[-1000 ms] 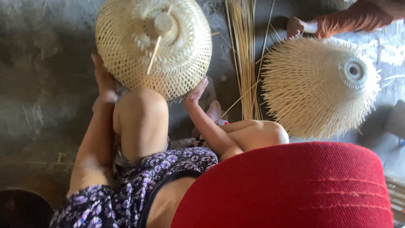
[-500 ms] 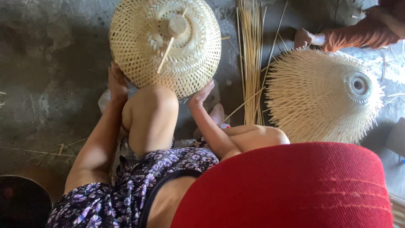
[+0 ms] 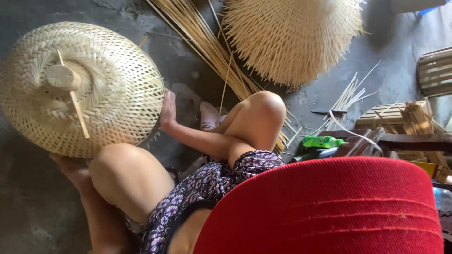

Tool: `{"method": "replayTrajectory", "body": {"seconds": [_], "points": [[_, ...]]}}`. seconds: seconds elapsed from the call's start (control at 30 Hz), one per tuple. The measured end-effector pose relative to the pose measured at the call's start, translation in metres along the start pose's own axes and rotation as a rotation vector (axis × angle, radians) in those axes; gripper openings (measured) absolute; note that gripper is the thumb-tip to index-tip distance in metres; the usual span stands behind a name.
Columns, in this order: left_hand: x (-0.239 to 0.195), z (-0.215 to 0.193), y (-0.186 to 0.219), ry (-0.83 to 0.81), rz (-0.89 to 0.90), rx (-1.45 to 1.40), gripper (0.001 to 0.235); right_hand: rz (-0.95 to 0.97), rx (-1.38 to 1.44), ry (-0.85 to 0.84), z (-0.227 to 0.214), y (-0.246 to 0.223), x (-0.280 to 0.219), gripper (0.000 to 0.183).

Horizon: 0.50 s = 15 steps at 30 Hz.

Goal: The person weaves bamboo strips by hand to form a conical structure, threading and tucking individual pieces into a lattice.

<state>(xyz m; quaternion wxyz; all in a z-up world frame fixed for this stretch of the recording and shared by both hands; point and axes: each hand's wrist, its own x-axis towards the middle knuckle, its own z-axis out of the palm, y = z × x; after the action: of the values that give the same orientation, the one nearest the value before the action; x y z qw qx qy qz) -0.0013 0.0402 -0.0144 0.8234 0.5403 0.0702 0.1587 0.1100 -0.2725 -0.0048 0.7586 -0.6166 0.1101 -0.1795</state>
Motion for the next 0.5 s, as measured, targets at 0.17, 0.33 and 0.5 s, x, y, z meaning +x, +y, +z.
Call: {"method": "replayTrajectory", "body": {"seconds": [0.17,0.33,0.5], "points": [[-0.009,0.044,0.039,0.002,-0.035,-0.063,0.074,0.084,-0.003,-0.037,-0.002,0.004,-0.02,0.044],[-0.017,0.064,0.053,0.077,-0.01,-0.007,0.073,0.091,-0.04,-0.129,-0.003,-0.001,-0.029,0.043],[-0.026,0.068,0.051,0.307,-0.186,0.745,0.067,0.083,-0.048,-0.124,0.001,-0.001,-0.015,0.043]]}}
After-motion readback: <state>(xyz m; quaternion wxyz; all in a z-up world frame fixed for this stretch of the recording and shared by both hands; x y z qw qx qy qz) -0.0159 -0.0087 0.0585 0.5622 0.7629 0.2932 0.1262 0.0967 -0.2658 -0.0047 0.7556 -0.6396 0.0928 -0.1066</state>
